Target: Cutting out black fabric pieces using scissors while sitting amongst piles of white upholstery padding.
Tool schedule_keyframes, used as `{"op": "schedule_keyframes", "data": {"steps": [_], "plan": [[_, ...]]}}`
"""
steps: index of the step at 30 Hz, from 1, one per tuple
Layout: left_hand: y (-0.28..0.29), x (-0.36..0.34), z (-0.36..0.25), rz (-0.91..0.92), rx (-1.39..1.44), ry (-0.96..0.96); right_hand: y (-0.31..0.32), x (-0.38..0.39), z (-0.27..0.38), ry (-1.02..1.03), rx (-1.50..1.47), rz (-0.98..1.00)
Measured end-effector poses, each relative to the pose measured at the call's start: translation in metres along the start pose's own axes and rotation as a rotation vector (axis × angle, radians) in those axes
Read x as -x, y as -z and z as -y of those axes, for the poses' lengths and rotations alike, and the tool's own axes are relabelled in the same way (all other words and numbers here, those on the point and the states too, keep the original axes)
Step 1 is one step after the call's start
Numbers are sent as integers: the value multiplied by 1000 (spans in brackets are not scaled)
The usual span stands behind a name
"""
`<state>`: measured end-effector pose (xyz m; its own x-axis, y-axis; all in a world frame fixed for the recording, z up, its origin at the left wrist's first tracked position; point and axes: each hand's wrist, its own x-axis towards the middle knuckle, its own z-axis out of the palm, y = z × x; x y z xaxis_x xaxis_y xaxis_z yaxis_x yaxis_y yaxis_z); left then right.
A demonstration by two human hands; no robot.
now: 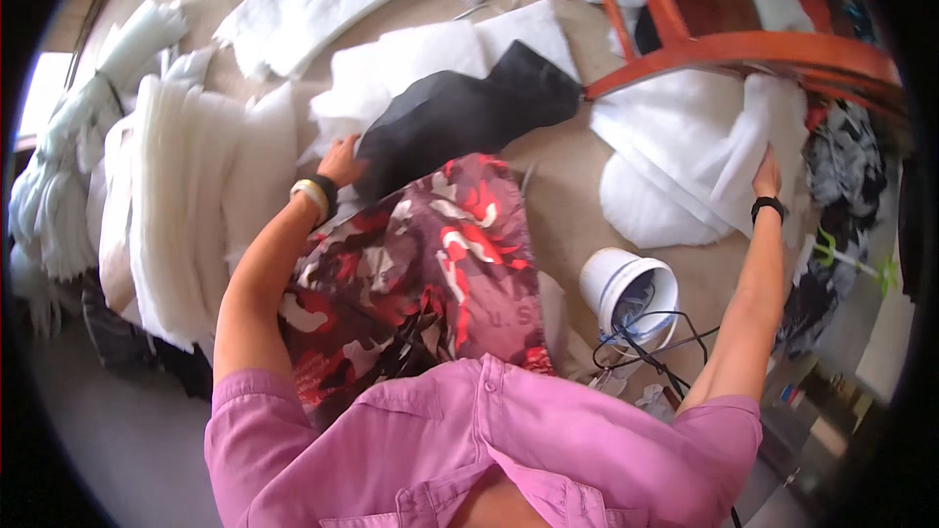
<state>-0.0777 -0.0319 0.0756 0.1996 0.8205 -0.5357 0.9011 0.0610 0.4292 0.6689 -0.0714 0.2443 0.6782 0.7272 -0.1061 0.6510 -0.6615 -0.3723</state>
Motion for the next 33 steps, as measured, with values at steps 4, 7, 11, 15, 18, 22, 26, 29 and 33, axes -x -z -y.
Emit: {"op": "schedule_keyframes", "data": {"steps": [4, 7, 11, 15, 18, 22, 26, 29, 33], "plan": [[-22, -38, -22, 12, 45, 1, -35, 2, -60, 9, 567, 217], [-37, -53, 2, -18, 218, -6, -82, 43, 7, 95, 595, 80], [-37, -46, -32, -38, -4, -35, -134, 58, 33, 405, 226, 54], [-33, -18, -71, -55, -209, -197, -202, 105, 134, 831, -123, 262], [-43, 5, -88, -32, -346, -381, -251, 158, 235, 1147, -173, 315], [-69, 34, -111, 167, -184, -913, -301, 204, 318, 1203, -167, 623], [-84, 42, -112, 62, -214, -1048, -352, 249, 331, 1634, -53, 748], [-67, 27, -91, 140, -291, -836, -362, 253, 304, 1785, 268, 664], [-56, 27, -87, 278, -221, -799, -372, 203, 257, 1489, 351, 288]]}}
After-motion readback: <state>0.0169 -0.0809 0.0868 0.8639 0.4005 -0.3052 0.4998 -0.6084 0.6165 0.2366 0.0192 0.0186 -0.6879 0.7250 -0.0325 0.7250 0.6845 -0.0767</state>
